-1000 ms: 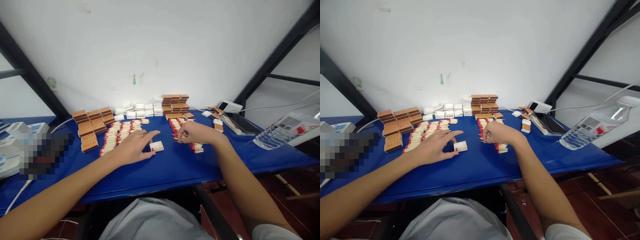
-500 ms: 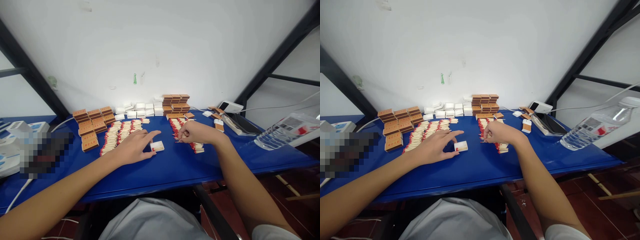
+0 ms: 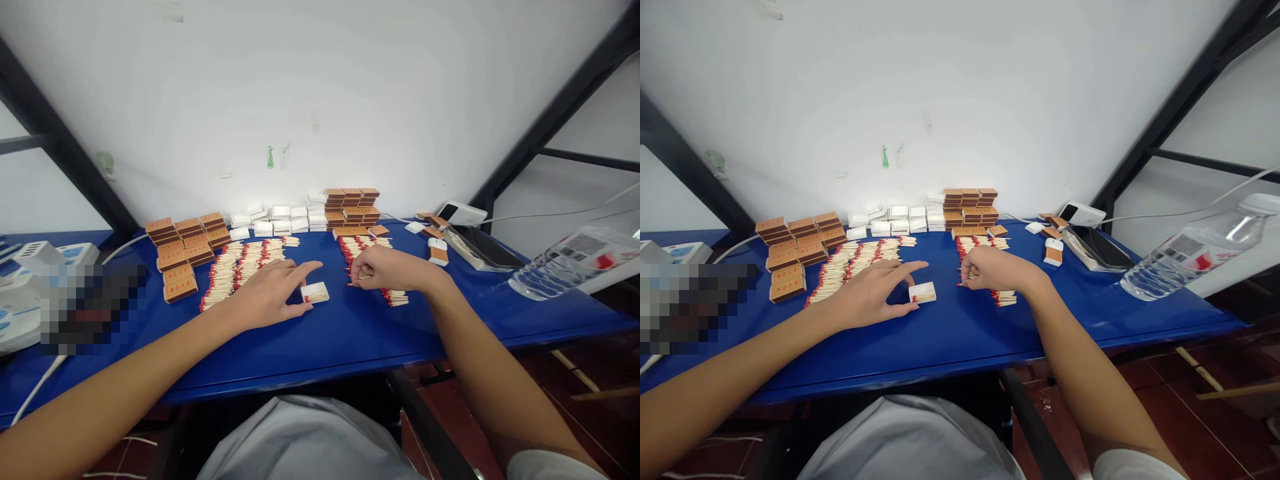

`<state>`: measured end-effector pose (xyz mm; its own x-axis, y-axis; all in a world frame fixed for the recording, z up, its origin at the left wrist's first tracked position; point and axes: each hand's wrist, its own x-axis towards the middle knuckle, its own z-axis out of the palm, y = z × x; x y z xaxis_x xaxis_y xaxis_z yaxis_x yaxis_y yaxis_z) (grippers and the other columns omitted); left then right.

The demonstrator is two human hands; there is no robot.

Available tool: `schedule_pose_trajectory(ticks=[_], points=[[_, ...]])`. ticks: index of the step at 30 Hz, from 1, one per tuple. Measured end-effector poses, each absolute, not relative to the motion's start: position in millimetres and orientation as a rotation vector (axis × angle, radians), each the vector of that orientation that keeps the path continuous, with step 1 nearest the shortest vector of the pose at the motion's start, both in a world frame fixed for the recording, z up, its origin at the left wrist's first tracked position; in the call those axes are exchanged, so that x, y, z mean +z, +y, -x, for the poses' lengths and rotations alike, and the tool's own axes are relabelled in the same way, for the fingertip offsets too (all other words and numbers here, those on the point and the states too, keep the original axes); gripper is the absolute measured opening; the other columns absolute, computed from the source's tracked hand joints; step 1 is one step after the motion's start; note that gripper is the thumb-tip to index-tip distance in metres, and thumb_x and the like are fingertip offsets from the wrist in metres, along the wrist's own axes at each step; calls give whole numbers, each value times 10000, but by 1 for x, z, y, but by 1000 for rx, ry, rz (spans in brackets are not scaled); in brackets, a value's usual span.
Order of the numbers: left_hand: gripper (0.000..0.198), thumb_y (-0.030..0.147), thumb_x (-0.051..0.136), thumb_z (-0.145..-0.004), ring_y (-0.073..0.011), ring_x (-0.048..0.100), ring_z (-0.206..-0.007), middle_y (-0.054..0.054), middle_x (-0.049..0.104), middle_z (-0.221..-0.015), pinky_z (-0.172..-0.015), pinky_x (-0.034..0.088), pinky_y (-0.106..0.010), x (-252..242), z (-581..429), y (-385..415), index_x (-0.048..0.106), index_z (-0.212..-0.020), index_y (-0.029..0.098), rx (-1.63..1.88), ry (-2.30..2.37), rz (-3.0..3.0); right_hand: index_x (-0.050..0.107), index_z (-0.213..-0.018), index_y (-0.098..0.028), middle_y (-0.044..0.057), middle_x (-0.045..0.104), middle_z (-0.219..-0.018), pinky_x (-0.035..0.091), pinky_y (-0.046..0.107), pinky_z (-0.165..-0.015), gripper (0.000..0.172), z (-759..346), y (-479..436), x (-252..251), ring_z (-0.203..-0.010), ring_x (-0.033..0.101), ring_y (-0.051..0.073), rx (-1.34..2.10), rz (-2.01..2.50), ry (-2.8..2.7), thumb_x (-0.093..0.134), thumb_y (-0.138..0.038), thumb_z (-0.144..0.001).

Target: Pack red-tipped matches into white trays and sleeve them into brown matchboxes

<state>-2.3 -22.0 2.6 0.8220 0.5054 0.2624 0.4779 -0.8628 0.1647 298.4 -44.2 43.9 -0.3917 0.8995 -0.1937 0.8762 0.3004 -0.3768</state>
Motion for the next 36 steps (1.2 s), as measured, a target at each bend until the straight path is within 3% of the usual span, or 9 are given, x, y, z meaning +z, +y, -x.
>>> schedule_pose_trajectory(ticks=[7,15,23,36], points=[[683,422,700,-960,-297,651,-1057,-80,704,-1108,-933,522,-434,2,1,-22,413,-1561,267,487,785,-2897,772,-900,-205,-63,385,-601,319,267,-586,222,-272,-53,47,-554,386,119,636,1361,-2419,666,-400,-909],[659,427,692,-970,-303,652,-1093,-85,700,-1110,-948,512,-426,3,0,-23,422,-1544,248,491,784,-2894,776,-907,-177,16,676,-780,339,272,-651,132,-234,-56,35,-670,533,132,523,1270,-2555,663,-245,-906],[703,398,718,-957,-291,647,-1071,-72,708,-1124,-934,513,-417,4,1,-24,401,-1570,264,477,801,-2864,798,-892,-177,37,647,-702,319,304,-610,288,-288,-47,50,-628,521,163,381,1655,-2386,637,-415,-916],[703,401,711,-965,-283,643,-1050,-72,704,-1126,-942,514,-419,3,2,-22,394,-1576,259,468,795,-2888,812,-859,-198,24,634,-685,358,293,-576,210,-308,-45,48,-614,538,159,505,1811,-2396,675,-355,-832]])
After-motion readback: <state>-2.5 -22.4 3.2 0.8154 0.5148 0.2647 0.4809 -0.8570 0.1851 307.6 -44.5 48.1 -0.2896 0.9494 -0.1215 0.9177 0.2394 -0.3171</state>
